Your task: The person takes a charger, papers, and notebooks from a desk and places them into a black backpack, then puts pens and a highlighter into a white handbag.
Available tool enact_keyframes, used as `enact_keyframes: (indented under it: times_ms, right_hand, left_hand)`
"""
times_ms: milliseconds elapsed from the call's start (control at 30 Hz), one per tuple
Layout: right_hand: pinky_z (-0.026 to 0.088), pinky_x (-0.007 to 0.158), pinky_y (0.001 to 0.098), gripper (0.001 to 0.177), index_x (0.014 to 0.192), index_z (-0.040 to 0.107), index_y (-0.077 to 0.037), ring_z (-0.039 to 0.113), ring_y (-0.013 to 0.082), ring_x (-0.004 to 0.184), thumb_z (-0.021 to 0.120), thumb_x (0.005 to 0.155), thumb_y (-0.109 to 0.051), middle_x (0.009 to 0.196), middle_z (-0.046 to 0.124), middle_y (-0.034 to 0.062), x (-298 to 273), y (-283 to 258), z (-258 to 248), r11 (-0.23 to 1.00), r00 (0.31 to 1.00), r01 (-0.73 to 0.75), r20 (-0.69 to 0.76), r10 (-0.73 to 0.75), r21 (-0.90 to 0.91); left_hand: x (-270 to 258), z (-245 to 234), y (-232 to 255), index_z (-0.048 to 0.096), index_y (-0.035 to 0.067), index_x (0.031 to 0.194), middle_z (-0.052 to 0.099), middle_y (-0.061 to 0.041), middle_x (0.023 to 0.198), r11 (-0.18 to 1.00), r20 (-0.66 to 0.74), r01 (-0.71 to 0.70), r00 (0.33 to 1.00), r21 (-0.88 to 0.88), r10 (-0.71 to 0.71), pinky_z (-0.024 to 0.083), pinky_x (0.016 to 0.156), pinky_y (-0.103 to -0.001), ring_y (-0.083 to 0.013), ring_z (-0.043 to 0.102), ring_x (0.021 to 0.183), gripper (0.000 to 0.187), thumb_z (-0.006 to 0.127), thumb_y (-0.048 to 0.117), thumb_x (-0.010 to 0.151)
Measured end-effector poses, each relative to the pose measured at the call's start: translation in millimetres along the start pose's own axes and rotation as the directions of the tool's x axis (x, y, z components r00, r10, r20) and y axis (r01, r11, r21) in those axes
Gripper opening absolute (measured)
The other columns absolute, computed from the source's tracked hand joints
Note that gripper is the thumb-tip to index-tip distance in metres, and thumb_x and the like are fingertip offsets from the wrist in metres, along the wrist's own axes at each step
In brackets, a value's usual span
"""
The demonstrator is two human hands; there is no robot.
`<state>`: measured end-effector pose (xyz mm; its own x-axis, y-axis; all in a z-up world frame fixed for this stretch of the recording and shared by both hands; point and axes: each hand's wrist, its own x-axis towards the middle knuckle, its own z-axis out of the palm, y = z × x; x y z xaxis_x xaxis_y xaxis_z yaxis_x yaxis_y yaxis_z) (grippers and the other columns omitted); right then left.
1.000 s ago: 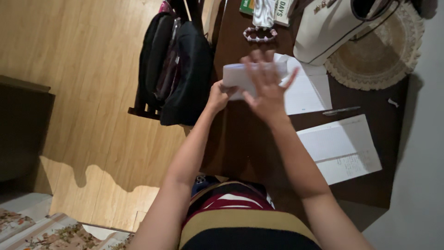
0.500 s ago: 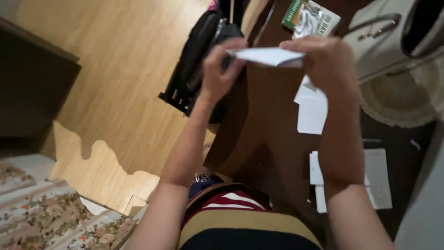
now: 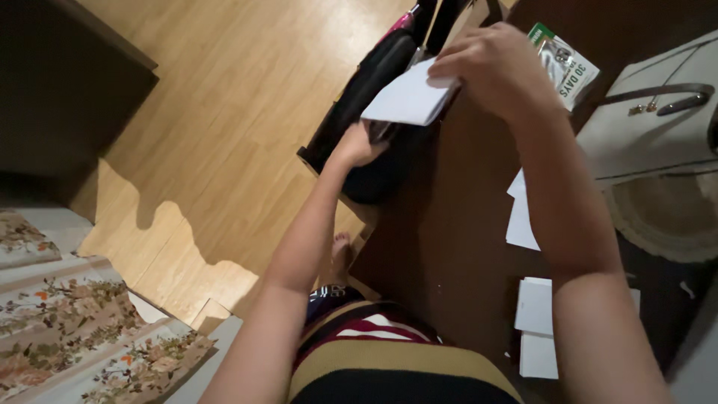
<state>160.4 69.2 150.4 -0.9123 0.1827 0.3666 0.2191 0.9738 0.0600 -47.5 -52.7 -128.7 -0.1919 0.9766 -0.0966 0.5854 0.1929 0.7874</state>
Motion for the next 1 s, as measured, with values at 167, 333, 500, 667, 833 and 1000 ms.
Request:
enact_keyframes:
  times_ms: [167,333,500,667,833,1000]
  right_hand:
    - [0.058,0.087,0.0334,0.032,0.097,0.084,-0.026,0.074,0.0157,0.105,0.067,0.086,-0.003,0.110,0.079,-0.0045,28,11,55,0.999,0.991,0.041,0.131,-0.039,-0.012]
    - [0.057,0.080,0.0361,0.033,0.092,0.085,-0.029,0.074,0.0185,0.095,0.066,0.088,-0.002,0.105,0.079,-0.0043,47,2,129,0.997,0.954,-0.058,0.296,0.043,0.043]
    - [0.057,0.078,0.0368,0.026,0.097,0.083,-0.028,0.074,0.0195,0.091,0.067,0.084,-0.012,0.095,0.079,-0.0009,49,-5,193,0.994,0.824,0.006,0.563,0.057,-0.110]
    - [0.042,0.101,0.0474,0.030,0.119,0.072,-0.017,0.059,0.0310,0.118,0.056,0.094,-0.022,0.123,0.065,0.0105,24,2,303,0.987,0.664,-0.041,0.735,0.141,-0.152]
    - [0.020,0.124,0.0578,0.055,0.148,0.055,-0.008,0.035,0.0402,0.150,0.045,0.100,-0.033,0.159,0.044,0.0177,12,11,409,0.989,0.858,0.007,0.509,0.069,-0.145]
    - [0.019,0.120,0.0560,0.058,0.146,0.052,-0.006,0.033,0.0403,0.148,0.051,0.095,-0.034,0.155,0.042,0.0196,18,7,399,0.983,0.848,-0.174,0.499,0.177,-0.053]
  left_hand:
    - [-14,-29,-3,0.055,0.011,0.142,0.059,-0.020,0.145,0.959,0.328,-0.030,0.936,-0.280,0.125,0.043,0.111,-0.040,-0.0324,0.056,0.133,0.073,0.082,0.045,0.084]
    - [-32,-53,15,0.050,0.018,0.150,0.053,-0.015,0.150,0.904,0.441,0.156,0.896,-0.398,0.040,0.040,0.111,-0.038,-0.0296,0.051,0.134,0.077,0.075,0.046,0.083]
    - [-27,-44,-4,0.047,0.018,0.152,0.049,-0.013,0.158,0.901,0.392,0.010,0.902,-0.434,0.179,0.033,0.120,-0.035,-0.0260,0.043,0.147,0.075,0.075,0.046,0.089]
    - [-29,-45,-12,0.041,0.017,0.157,0.049,-0.012,0.154,0.922,0.492,0.151,0.869,-0.355,0.048,0.036,0.115,-0.035,-0.0257,0.047,0.141,0.085,0.072,0.051,0.085]
    - [-23,-21,-36,0.034,0.013,0.157,0.049,-0.017,0.154,0.909,0.459,0.108,0.883,-0.403,0.099,0.037,0.116,-0.035,-0.0268,0.048,0.142,0.091,0.074,0.055,0.087]
    - [-25,-22,-26,0.035,0.011,0.155,0.049,-0.022,0.152,0.932,0.347,0.038,0.933,-0.360,0.095,0.038,0.114,-0.039,-0.0318,0.048,0.140,0.084,0.074,0.047,0.090]
